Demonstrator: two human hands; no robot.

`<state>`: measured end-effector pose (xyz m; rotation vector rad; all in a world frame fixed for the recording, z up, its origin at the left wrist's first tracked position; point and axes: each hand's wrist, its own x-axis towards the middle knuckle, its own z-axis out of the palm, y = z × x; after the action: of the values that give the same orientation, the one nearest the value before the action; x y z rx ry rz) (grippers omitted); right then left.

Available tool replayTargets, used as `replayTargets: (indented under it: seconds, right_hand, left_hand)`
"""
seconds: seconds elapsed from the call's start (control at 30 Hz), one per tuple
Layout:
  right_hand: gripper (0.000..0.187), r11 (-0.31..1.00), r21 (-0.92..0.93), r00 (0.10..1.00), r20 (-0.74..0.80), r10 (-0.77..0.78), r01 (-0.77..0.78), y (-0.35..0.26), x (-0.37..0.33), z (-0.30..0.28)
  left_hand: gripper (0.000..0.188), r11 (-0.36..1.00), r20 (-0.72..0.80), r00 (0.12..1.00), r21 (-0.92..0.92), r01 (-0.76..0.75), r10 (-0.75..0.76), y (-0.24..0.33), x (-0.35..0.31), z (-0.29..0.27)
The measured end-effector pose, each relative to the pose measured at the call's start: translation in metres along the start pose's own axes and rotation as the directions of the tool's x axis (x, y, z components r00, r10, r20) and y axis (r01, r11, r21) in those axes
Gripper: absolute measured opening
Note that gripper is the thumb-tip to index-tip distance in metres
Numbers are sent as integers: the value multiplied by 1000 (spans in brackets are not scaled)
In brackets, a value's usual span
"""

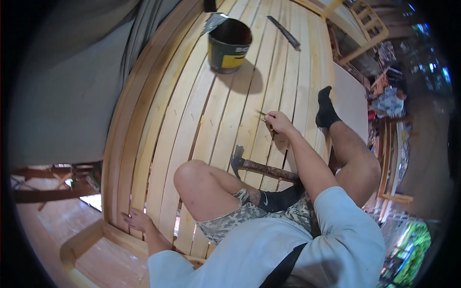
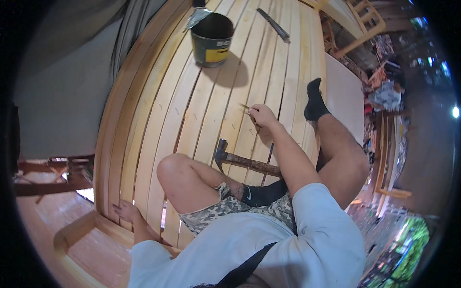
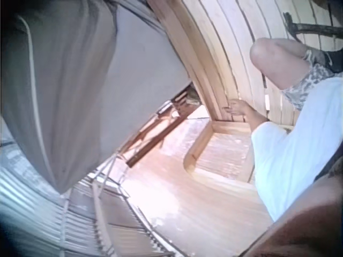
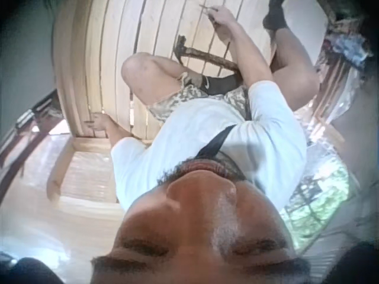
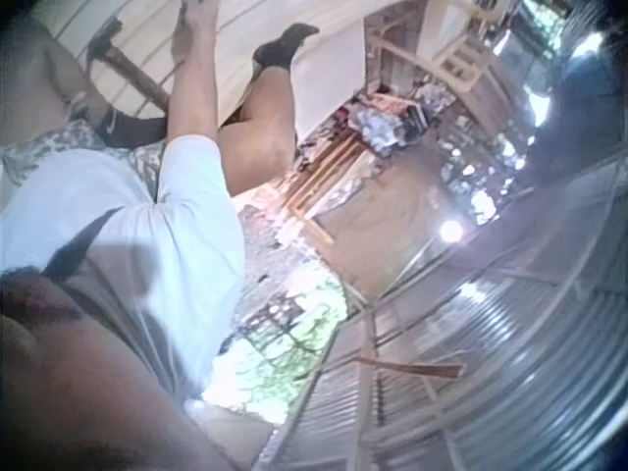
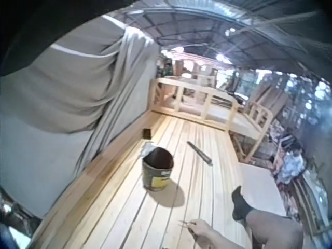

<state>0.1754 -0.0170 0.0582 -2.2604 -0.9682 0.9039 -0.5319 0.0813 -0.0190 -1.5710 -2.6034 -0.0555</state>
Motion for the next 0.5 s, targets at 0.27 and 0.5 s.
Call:
replayTargets:
  seconds: [0.27, 0.5]
  right_hand:
    - [54, 983, -80, 964, -223, 146, -167, -1, 7, 15]
    - [71, 955, -272, 944, -329, 24, -119, 5, 80, -51]
  left_hand:
    - [59, 920, 42, 919, -3, 392, -392, 76, -95, -22]
    - [56, 945, 33, 945, 35, 325, -327, 89, -103, -28]
